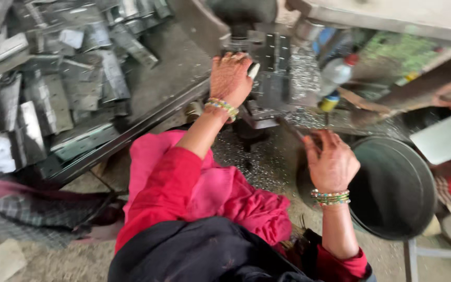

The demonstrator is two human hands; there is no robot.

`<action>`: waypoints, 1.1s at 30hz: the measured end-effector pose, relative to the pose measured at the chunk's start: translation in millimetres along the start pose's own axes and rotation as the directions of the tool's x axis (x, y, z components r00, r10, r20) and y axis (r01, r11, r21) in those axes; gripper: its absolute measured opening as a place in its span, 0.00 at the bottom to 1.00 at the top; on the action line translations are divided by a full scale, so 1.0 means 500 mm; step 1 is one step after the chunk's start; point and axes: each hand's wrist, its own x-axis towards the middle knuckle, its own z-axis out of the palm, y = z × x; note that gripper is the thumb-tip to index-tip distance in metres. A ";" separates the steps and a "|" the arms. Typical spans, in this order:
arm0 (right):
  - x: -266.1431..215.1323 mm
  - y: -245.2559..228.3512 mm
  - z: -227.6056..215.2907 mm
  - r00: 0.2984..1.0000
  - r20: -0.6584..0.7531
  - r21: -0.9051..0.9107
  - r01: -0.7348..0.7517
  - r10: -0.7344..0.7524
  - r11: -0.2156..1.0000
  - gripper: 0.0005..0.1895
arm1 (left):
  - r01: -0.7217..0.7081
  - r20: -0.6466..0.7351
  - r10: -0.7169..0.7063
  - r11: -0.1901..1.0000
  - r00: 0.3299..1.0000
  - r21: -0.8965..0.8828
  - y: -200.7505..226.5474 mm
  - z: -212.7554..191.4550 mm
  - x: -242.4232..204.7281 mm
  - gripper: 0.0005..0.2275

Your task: The person repeatedly picks up metal hinge-like parts from a bin, places them under a drill press, and operates the machine to drill holes. The person then removes the parts and returns them to the bin, repeating this process throughout the clip.

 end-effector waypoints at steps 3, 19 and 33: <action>0.012 -0.007 0.025 0.986 -0.087 -0.101 -0.152 0.144 0.983 0.12 | 0.190 0.076 -0.200 0.974 0.977 0.122 -0.100 -0.071 -0.025 0.09; -0.005 0.010 0.060 0.972 -0.203 -0.133 -0.146 0.117 0.980 0.11 | 0.758 -0.231 -0.742 0.520 0.629 0.394 -0.460 0.081 0.014 0.29; -0.003 0.008 0.066 0.965 -0.209 -0.174 -0.199 0.162 0.964 0.13 | 0.500 0.048 -0.773 0.361 0.633 -0.787 -0.422 0.033 -0.034 0.18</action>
